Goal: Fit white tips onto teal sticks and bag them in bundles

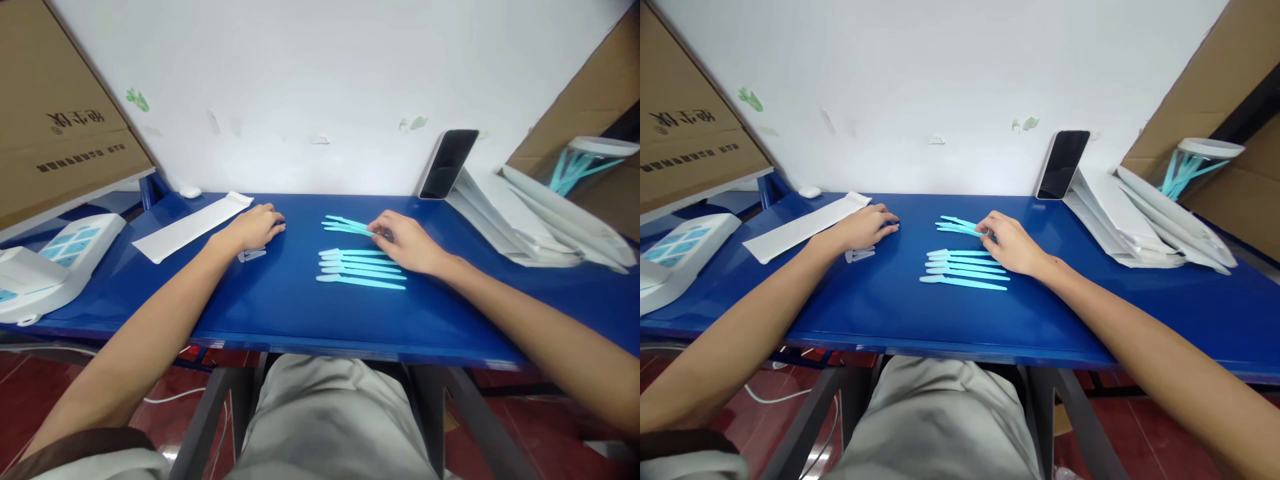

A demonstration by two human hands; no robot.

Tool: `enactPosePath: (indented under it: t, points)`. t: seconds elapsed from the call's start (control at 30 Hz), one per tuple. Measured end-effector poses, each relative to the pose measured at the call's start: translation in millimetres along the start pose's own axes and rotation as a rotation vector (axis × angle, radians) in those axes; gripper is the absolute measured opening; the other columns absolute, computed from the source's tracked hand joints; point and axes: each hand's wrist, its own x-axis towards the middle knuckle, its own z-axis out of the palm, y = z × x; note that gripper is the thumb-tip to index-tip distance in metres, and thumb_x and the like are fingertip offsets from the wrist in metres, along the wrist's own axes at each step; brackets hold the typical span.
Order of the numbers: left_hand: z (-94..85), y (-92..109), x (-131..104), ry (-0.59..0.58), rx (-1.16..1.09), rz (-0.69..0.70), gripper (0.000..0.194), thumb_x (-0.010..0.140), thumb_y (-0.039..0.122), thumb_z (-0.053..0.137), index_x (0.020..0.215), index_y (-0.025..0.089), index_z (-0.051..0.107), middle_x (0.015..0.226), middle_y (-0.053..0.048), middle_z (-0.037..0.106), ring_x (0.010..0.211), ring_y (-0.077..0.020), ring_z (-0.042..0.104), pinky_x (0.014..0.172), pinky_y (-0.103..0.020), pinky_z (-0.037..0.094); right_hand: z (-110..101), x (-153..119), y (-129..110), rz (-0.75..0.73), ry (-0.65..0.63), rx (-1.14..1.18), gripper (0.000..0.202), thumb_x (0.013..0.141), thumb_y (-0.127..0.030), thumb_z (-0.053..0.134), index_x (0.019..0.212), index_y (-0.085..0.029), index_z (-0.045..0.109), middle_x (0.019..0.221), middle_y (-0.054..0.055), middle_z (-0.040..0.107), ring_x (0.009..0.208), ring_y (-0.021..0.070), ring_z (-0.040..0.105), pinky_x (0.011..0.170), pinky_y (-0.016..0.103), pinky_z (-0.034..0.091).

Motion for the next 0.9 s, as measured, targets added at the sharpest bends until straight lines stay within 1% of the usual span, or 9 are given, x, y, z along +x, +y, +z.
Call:
enactPosePath:
  t: [0.1,0.17,0.37,0.47,0.53,0.6,0.7,0.8,0.9]
  points:
    - [-0.7,4,0,-0.003,0.003,-0.076,0.039,0.096,0.031,0.043,0.113,0.014,0.074,0.113,-0.015,0.070,0.101,-0.0296,0.066,0.089,-0.038,0.050,-1,0,-7,0.010,0.034,0.017,0.018,0.091,-0.027,0.056,0.097,-0.017,0.071,0.092,0.009,0.071,0.076,0.0214,0.064,0.073,0.036,0.050]
    - [-2.3,9,0,0.024,-0.007,-0.082,0.035,0.095,0.029,0.045,0.107,0.014,0.074,0.111,-0.015,0.070,0.102,-0.0306,0.065,0.088,-0.040,0.050,-2,0,-11,0.005,0.047,0.019,0.018,0.092,-0.027,0.056,0.097,-0.018,0.071,0.092,0.008,0.073,0.075,0.0209,0.064,0.071,0.035,0.049]
    - [-2.4,21,1,0.072,0.019,-0.070,0.031,0.096,0.030,0.046,0.097,0.015,0.073,0.109,-0.016,0.071,0.116,-0.0379,0.058,0.103,-0.056,0.039,-3,-2,-17,0.034,0.051,0.048,0.019,0.092,-0.028,0.056,0.100,-0.018,0.069,0.088,0.007,0.075,0.071,0.0204,0.066,0.069,0.033,0.049]
    - [-1.7,20,1,0.057,-0.032,-0.116,0.021,0.089,0.026,0.053,0.092,0.015,0.071,0.094,-0.013,0.074,0.106,-0.0358,0.063,0.103,-0.056,0.039,-3,-2,-18,0.024,0.047,0.051,0.018,0.092,-0.028,0.056,0.101,-0.019,0.069,0.087,0.006,0.075,0.071,0.0204,0.067,0.070,0.033,0.050]
    - [-3.2,19,1,0.088,-0.117,-0.139,0.016,0.082,0.025,0.059,0.088,0.016,0.071,0.086,-0.011,0.074,0.095,-0.0330,0.068,0.101,-0.052,0.041,-2,-2,-18,0.016,0.043,0.054,0.018,0.092,-0.029,0.056,0.101,-0.019,0.068,0.087,0.006,0.075,0.071,0.0202,0.067,0.070,0.033,0.050]
    - [-6.5,20,1,0.180,-0.299,-0.149,0.016,0.078,0.027,0.063,0.087,0.016,0.072,0.083,-0.009,0.074,0.087,-0.0303,0.070,0.095,-0.046,0.046,-2,-3,-18,0.018,0.046,0.060,0.019,0.092,-0.029,0.056,0.101,-0.019,0.069,0.086,0.006,0.075,0.072,0.0200,0.067,0.069,0.032,0.051]
    - [-10.9,29,2,0.316,-0.781,-0.162,0.031,0.079,0.034,0.071,0.103,0.015,0.073,0.083,-0.008,0.076,0.087,-0.0263,0.072,0.086,-0.037,0.052,-2,-3,-20,0.030,0.059,0.085,0.019,0.092,-0.029,0.056,0.102,-0.019,0.068,0.087,0.006,0.076,0.074,0.0203,0.069,0.069,0.031,0.052]
    - [-9.1,44,5,0.360,-1.189,-0.140,0.035,0.077,0.039,0.079,0.102,0.015,0.072,0.085,-0.008,0.076,0.090,-0.0229,0.072,0.085,-0.034,0.052,-4,-4,-24,0.024,0.060,0.127,0.019,0.092,-0.029,0.056,0.102,-0.019,0.068,0.087,0.006,0.075,0.075,0.0205,0.069,0.069,0.031,0.053]
    - [-2.3,59,8,0.351,-1.373,-0.094,0.032,0.074,0.041,0.084,0.089,0.015,0.072,0.090,-0.009,0.076,0.089,-0.0205,0.071,0.083,-0.034,0.052,-6,-4,-29,-0.005,0.048,0.120,0.016,0.093,-0.029,0.055,0.098,-0.020,0.067,0.087,0.006,0.075,0.074,0.0203,0.068,0.067,0.031,0.051]
